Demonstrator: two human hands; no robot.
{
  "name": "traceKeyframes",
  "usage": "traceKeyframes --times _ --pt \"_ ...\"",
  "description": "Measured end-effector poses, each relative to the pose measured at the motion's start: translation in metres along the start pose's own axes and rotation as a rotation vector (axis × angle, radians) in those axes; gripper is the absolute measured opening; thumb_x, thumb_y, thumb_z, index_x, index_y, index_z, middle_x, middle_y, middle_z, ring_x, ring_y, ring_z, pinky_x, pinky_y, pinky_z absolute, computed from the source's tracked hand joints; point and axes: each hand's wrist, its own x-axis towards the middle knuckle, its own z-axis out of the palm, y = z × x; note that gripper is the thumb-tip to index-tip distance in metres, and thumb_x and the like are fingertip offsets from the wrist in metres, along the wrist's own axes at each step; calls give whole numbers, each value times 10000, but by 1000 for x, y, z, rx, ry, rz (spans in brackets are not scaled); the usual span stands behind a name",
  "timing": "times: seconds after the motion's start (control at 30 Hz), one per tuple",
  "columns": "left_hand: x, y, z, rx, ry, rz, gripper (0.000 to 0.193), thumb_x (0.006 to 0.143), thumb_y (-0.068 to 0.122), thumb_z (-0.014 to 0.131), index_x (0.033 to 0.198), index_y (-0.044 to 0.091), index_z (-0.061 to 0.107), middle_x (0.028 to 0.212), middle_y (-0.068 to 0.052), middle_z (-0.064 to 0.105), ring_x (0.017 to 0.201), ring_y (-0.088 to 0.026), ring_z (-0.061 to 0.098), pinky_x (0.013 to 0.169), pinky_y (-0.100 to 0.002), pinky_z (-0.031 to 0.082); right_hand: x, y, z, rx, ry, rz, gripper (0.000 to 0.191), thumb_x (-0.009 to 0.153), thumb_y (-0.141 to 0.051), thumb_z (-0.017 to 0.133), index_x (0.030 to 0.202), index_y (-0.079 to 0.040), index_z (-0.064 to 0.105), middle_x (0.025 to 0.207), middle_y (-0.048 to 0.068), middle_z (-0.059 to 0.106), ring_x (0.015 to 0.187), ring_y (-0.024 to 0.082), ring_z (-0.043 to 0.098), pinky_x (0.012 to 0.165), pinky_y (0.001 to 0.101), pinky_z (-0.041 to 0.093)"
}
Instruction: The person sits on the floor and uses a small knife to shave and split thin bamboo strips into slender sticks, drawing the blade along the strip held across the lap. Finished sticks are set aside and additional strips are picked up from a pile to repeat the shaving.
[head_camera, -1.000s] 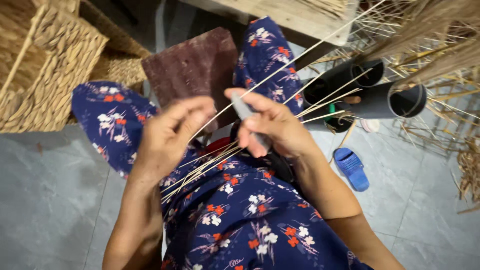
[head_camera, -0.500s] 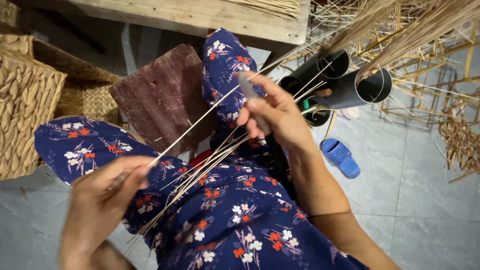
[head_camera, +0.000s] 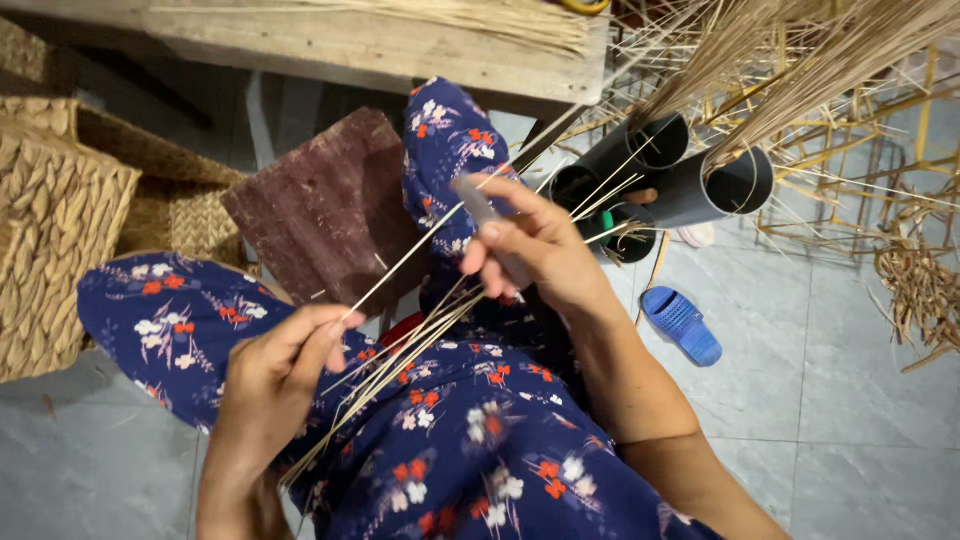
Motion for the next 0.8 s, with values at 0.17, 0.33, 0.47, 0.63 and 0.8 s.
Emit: traceKeyframes --times 0.17,0.33,0.47,0.63,0.8 --pt "-13 -12 -21 102 2 -2 212 965 122 628 1127 103 763 670 12 680 618 -36 627 533 -214 485 -4 -9 -39 -2 144 -106 493 1038 -91 582 1521 -78 481 865 136 720 593 146 659 478 243 485" --pt "-32 -33 -34 35 30 -10 206 985 109 627 1135 94 767 698 -3 665 652 -52 587 559 -208 444 -11 -13 -82 0 204 -205 502 1048 -72 585 1535 -65 465 884 148 716 609 158 660 510 255 497" --pt "-42 -44 -48 18 72 -11 198 995 113 622 1136 92 760 698 0 660 665 -47 592 577 -195 451 -20 -21 -106 -46 362 -324 499 1076 -65 591 1560 -52 473 920 162 707 636 164 653 550 267 501" --pt "-40 -40 -44 -79 149 -51 209 1043 107 595 1190 101 745 761 7 658 681 -56 554 596 -198 436 -26 -31 -94 -30 303 -404 378 1154 -97 571 1514 -3 506 920 170 699 646 180 664 575 264 523" --pt "-10 -8 0 -23 171 -11 206 1011 129 615 1164 114 753 760 -23 752 693 -54 698 596 -209 525 -21 -13 -18 -139 -10 117 491 1011 -133 505 1496 -53 497 811 169 748 589 183 715 528 277 595"
